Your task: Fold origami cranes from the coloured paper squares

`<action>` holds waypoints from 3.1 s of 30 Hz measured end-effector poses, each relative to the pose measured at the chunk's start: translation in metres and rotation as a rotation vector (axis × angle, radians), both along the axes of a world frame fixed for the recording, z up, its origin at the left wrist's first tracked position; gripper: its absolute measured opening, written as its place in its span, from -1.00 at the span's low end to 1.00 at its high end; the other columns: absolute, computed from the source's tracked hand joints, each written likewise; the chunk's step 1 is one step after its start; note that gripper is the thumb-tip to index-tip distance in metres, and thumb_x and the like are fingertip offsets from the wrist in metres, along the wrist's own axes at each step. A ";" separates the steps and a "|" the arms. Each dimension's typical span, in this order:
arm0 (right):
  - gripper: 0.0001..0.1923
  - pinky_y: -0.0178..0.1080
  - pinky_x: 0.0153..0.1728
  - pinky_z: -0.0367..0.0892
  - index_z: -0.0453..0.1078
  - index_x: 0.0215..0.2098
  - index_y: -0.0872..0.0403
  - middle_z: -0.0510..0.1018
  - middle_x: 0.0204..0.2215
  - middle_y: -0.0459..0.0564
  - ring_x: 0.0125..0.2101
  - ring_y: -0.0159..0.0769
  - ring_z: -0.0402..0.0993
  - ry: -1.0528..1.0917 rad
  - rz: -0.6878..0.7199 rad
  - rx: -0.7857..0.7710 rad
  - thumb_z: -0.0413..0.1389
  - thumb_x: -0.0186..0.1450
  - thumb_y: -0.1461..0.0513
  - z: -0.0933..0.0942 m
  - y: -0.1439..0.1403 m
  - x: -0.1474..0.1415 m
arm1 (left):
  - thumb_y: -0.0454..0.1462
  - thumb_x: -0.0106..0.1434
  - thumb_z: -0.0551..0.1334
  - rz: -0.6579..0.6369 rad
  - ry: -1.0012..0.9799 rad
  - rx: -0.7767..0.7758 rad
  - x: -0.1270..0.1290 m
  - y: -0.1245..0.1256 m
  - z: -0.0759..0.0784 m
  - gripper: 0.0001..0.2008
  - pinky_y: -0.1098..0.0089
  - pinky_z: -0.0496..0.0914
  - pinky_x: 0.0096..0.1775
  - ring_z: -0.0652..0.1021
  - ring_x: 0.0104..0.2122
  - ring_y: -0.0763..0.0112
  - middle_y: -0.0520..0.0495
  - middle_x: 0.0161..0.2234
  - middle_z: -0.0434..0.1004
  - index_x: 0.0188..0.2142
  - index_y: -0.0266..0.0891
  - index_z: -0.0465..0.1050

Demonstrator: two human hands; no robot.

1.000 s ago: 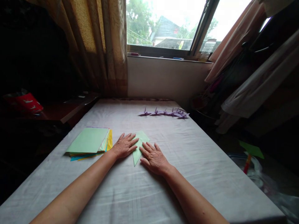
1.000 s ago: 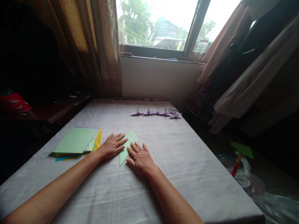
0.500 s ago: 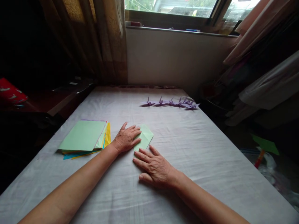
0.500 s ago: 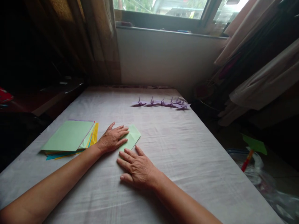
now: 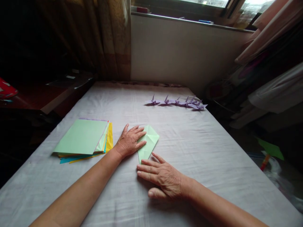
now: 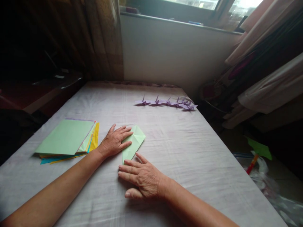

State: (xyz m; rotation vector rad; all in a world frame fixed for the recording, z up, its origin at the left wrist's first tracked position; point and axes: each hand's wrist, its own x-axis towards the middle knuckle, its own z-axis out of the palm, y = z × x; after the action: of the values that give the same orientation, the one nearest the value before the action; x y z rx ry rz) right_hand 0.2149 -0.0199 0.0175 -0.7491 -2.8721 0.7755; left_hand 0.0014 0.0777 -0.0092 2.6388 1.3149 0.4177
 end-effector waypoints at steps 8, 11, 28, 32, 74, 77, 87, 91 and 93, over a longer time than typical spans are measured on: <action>-0.38 0.09 0.33 -0.33 0.10 0.35 -0.04 0.08 0.36 0.05 0.35 -0.10 -0.08 -0.080 -0.227 0.096 -0.12 0.41 -0.10 -0.014 0.017 0.002 | -0.09 0.36 0.12 0.006 -0.014 0.031 -0.002 -0.001 -0.005 -0.62 -0.17 -0.14 0.27 0.32 0.23 0.10 -0.11 0.21 0.37 0.12 -0.08 0.38; -0.32 0.05 0.34 -0.42 0.01 0.38 -0.04 0.06 0.36 0.02 0.36 -0.14 -0.12 -0.077 -0.159 -0.003 -0.15 0.41 -0.14 -0.009 0.005 0.001 | -0.09 0.36 0.12 0.014 -0.002 0.071 -0.001 -0.002 -0.006 -0.61 -0.18 -0.13 0.27 0.32 0.22 0.06 -0.14 0.22 0.36 0.13 -0.10 0.37; -0.33 0.10 0.33 -0.24 -0.01 0.38 0.12 -0.01 0.37 0.10 0.36 -0.09 -0.12 -0.226 -0.479 0.199 -0.14 0.44 -0.04 -0.021 0.047 0.028 | -0.15 0.32 0.18 -0.140 -0.080 0.179 -0.012 -0.067 0.004 -0.69 0.10 0.26 0.14 0.47 0.01 0.15 -0.15 0.01 0.52 -0.01 -0.22 0.45; -0.32 0.12 0.33 -0.26 -0.02 0.39 0.08 0.04 0.35 0.11 0.35 -0.07 -0.07 -0.172 -0.445 0.253 -0.11 0.43 -0.06 -0.023 0.041 0.022 | -0.13 0.30 0.20 -0.110 -0.088 0.141 -0.014 -0.070 0.002 -0.65 0.07 0.17 0.20 0.47 0.05 0.16 -0.13 0.04 0.52 0.03 -0.19 0.44; -0.26 0.04 0.32 -0.55 -0.15 0.42 0.07 -0.02 0.37 0.09 0.37 -0.15 -0.18 -0.051 -0.066 0.015 -0.13 0.42 -0.11 -0.008 0.010 0.002 | -0.21 0.38 0.06 -0.049 -0.054 0.180 -0.025 -0.040 -0.001 -0.70 -0.10 0.11 0.23 0.42 0.14 0.10 -0.15 0.07 0.52 0.02 -0.18 0.43; -0.26 0.03 0.32 -0.55 -0.11 0.41 0.07 0.04 0.36 0.10 0.37 -0.16 -0.16 -0.034 -0.039 0.028 -0.11 0.41 -0.11 -0.007 0.009 0.003 | -0.17 0.37 0.07 0.051 0.005 0.147 -0.025 -0.032 -0.003 -0.64 -0.19 0.02 0.24 0.36 0.20 0.03 -0.12 0.13 0.47 0.10 -0.15 0.40; -0.38 0.14 0.31 -0.18 0.08 0.35 0.12 0.07 0.35 0.18 0.34 -0.07 -0.04 -0.036 -0.507 0.212 -0.09 0.43 0.00 -0.025 0.031 0.001 | -0.17 0.35 0.11 0.079 0.015 0.239 -0.020 -0.032 -0.004 -0.65 -0.19 0.10 0.20 0.43 0.12 -0.02 -0.21 0.08 0.51 0.06 -0.23 0.40; -0.40 0.14 0.29 -0.10 0.07 0.34 0.18 0.11 0.34 0.21 0.34 -0.05 -0.03 0.034 -0.686 0.213 -0.05 0.37 0.18 -0.028 0.046 -0.003 | -0.16 0.34 0.12 0.056 0.004 0.207 -0.016 -0.017 -0.002 -0.62 -0.10 0.09 0.23 0.42 0.14 0.06 -0.24 0.11 0.47 0.10 -0.23 0.37; -0.36 0.15 0.28 -0.08 0.09 0.33 0.18 0.19 0.31 0.20 0.32 -0.04 0.02 0.055 -0.702 0.184 -0.01 0.29 0.26 -0.027 0.055 -0.004 | -0.19 0.30 0.13 0.026 0.006 0.130 -0.015 -0.006 0.001 -0.57 -0.11 0.08 0.23 0.40 0.15 0.07 -0.24 0.12 0.45 0.14 -0.24 0.33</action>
State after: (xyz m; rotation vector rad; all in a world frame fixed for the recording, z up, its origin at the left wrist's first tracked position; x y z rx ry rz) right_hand 0.2110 0.0347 -0.0097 -1.5326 -2.3100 0.4144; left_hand -0.0131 0.0713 -0.0079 2.7317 1.3700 0.5162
